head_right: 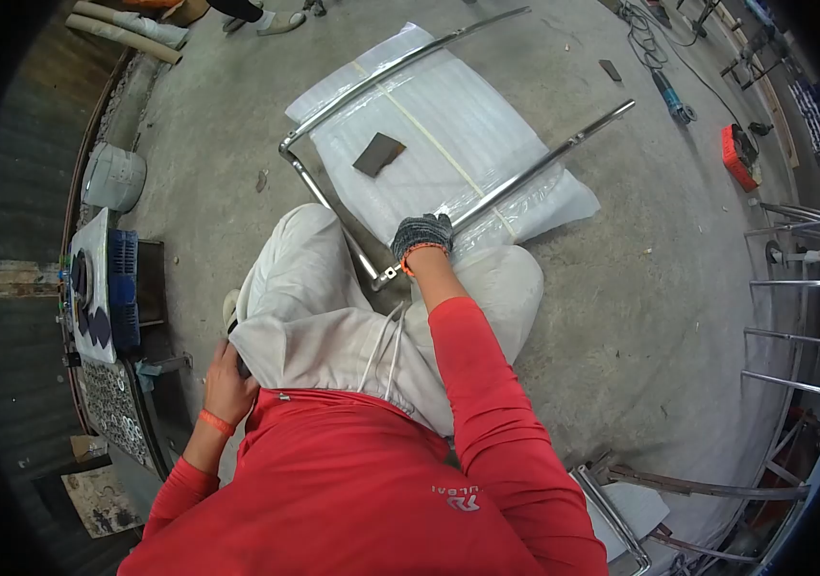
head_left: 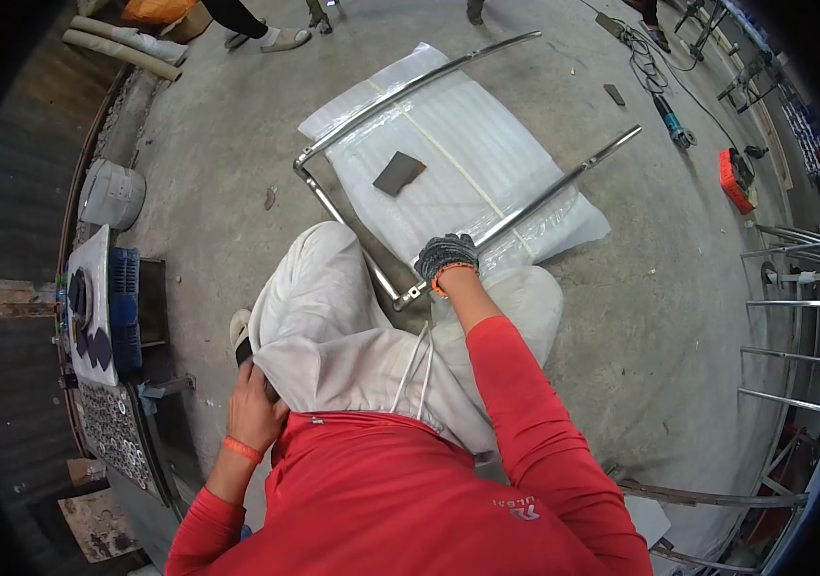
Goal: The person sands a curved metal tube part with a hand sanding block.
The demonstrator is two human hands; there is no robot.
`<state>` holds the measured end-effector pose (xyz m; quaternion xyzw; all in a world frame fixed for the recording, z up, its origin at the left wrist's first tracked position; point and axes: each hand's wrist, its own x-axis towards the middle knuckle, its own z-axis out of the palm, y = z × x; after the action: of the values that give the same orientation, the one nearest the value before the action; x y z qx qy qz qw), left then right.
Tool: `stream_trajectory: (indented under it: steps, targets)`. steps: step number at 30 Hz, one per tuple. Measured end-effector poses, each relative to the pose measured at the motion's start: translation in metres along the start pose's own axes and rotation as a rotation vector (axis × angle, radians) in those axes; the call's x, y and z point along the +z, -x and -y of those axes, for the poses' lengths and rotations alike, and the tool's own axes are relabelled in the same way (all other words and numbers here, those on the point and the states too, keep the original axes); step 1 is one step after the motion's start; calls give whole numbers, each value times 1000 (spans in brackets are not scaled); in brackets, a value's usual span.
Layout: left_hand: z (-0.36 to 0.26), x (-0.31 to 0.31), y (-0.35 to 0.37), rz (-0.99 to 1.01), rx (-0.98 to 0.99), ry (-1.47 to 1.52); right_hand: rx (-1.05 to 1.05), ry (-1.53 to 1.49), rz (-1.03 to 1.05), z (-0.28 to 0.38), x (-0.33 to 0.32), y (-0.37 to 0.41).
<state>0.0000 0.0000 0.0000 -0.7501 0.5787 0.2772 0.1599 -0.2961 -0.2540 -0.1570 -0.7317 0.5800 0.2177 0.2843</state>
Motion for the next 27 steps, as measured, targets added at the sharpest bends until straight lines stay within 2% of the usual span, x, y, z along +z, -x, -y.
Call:
stream_trajectory:
  steps: [2, 3, 5, 6, 7, 9, 10, 11, 13, 14, 15, 17, 19, 21, 23, 24, 26, 27]
  targets:
    - [-15, -16, 22, -394, 484, 38, -61, 76, -139, -2, 9, 2]
    - [-27, -25, 30, -377, 487, 59, -50, 89, -119, -10, 11, 3]
    - [-36, -53, 52, 4, 402, 337, -62, 144, -100, -6, 8, 6]
    - [-38, -63, 56, 102, 355, 343, -65, 141, -105, -6, 11, 6]
    - [-34, -63, 57, 92, 355, 338, -80, 129, -112, -5, 13, 6]
    - [-23, -54, 51, 5, 487, 181, -80, 122, -130, -5, 10, 6]
    - [-18, -37, 47, -128, 429, 214, -72, 125, -146, -5, 10, 5]
    - [-16, -17, 34, -143, 433, 212, -70, 130, -161, -5, 12, 3]
    - [-18, 12, 11, -348, 195, 647, -70, 122, -152, -5, 13, -2]
    - [-34, 9, 5, -402, 144, 684, -79, 129, -137, -6, 13, -2]
    - [-41, 5, 0, -478, 254, 529, -79, 144, -105, -6, 11, -4]
    - [-29, 4, -10, -294, 505, 501, -61, 142, -149, -3, 10, 2]
    - [-27, 0, 7, -225, 718, 350, -72, 154, -150, 0, 17, 4]
    - [-42, -3, 23, -104, 794, 312, -71, 170, -154, -5, 9, 3]
    - [-38, 0, 13, -402, 711, 159, -39, 111, -94, -1, 4, 9]
    - [-39, 7, 7, -407, 710, 157, -54, 144, -145, -2, 8, 6]
    - [-42, 18, -5, -678, 539, 361, -61, 142, -156, -6, 16, -1]
    - [-46, 17, 1, -658, 629, 369, -71, 138, -155, -7, 17, -1]
